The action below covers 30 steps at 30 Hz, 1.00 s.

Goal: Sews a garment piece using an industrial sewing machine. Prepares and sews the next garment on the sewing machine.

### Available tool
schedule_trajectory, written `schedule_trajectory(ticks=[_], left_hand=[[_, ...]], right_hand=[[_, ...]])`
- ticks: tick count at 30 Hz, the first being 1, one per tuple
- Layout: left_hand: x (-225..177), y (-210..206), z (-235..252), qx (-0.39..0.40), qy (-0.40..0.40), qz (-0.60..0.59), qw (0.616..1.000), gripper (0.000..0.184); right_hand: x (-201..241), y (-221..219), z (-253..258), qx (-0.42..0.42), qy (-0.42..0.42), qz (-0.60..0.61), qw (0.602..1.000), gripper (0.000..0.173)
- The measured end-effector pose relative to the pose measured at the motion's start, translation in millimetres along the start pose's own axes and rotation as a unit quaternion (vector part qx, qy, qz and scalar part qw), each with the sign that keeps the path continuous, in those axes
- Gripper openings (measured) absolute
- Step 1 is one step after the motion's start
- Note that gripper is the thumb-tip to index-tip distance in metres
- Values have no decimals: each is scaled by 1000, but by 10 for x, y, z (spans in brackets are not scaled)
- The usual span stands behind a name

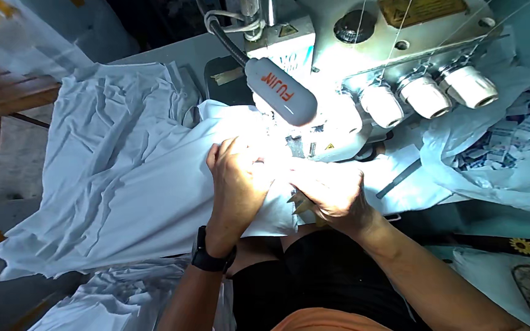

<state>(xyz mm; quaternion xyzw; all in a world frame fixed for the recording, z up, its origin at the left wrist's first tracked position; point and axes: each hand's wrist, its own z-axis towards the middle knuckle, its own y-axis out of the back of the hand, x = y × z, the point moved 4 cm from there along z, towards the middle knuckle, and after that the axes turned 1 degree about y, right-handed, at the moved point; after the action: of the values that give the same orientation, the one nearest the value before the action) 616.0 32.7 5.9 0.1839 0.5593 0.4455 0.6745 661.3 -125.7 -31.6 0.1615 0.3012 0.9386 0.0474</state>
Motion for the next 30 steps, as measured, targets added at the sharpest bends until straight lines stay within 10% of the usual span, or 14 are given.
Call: schedule_trajectory(ticks=[30], left_hand=[[10, 13, 81, -38, 32, -4, 999, 18]], right_hand=[[41, 38, 22, 3, -40, -2, 999, 16]])
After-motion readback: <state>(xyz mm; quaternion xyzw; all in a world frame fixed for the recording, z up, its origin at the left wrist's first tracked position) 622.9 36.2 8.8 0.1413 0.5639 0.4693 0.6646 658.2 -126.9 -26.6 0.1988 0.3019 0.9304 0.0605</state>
